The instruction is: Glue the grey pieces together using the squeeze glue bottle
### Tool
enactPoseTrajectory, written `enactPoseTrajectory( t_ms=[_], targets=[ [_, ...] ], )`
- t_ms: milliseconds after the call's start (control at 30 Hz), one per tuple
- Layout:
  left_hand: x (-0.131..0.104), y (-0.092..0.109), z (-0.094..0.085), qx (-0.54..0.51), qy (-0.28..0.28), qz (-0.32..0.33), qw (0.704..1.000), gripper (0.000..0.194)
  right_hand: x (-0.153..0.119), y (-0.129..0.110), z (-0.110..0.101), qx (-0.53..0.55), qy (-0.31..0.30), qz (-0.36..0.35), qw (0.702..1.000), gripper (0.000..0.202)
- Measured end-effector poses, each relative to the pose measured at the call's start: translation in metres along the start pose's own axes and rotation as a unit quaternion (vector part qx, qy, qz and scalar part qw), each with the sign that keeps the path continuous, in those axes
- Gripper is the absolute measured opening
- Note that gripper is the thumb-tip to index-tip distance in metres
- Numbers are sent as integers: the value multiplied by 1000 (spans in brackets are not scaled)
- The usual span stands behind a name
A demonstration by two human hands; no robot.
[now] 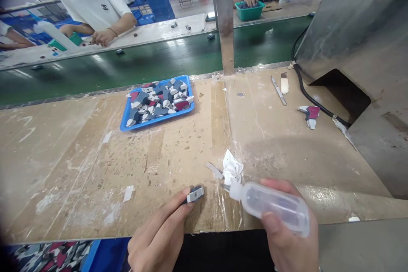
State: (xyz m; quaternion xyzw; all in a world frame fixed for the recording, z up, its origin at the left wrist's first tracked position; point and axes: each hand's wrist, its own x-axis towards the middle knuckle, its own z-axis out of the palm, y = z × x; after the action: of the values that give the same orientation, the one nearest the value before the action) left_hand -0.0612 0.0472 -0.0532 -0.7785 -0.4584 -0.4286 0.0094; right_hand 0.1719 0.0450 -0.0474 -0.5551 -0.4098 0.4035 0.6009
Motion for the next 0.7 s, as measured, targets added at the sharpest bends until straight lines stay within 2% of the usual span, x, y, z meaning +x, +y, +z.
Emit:
enactPoseTrajectory(
  t_ms=[67,133,233,333,467,700],
  targets=[
    [0,0,0,-2,-8,-4,1000,35,6,-2,5,69,42,-9,997,30],
    [0,0,0,-7,-3,-4,1000,33,8,-5,15,89,48,-55,993,28],
    [4,3,-2,-20,2,-7,1000,31,6,-9,35,39,19,-187,981,21],
    [7,6,-5,-25,-4,-21,999,31,1,-11,50,-24,37,-267,963,19],
    [9,6,-7,-37,-24,-19,999,30,1,-13,57,-42,27,-301,952,19],
    [11,3,-7,-25,-25,1,999,20,15,-20,54,-94,-41,-371,923,16]
  ],
)
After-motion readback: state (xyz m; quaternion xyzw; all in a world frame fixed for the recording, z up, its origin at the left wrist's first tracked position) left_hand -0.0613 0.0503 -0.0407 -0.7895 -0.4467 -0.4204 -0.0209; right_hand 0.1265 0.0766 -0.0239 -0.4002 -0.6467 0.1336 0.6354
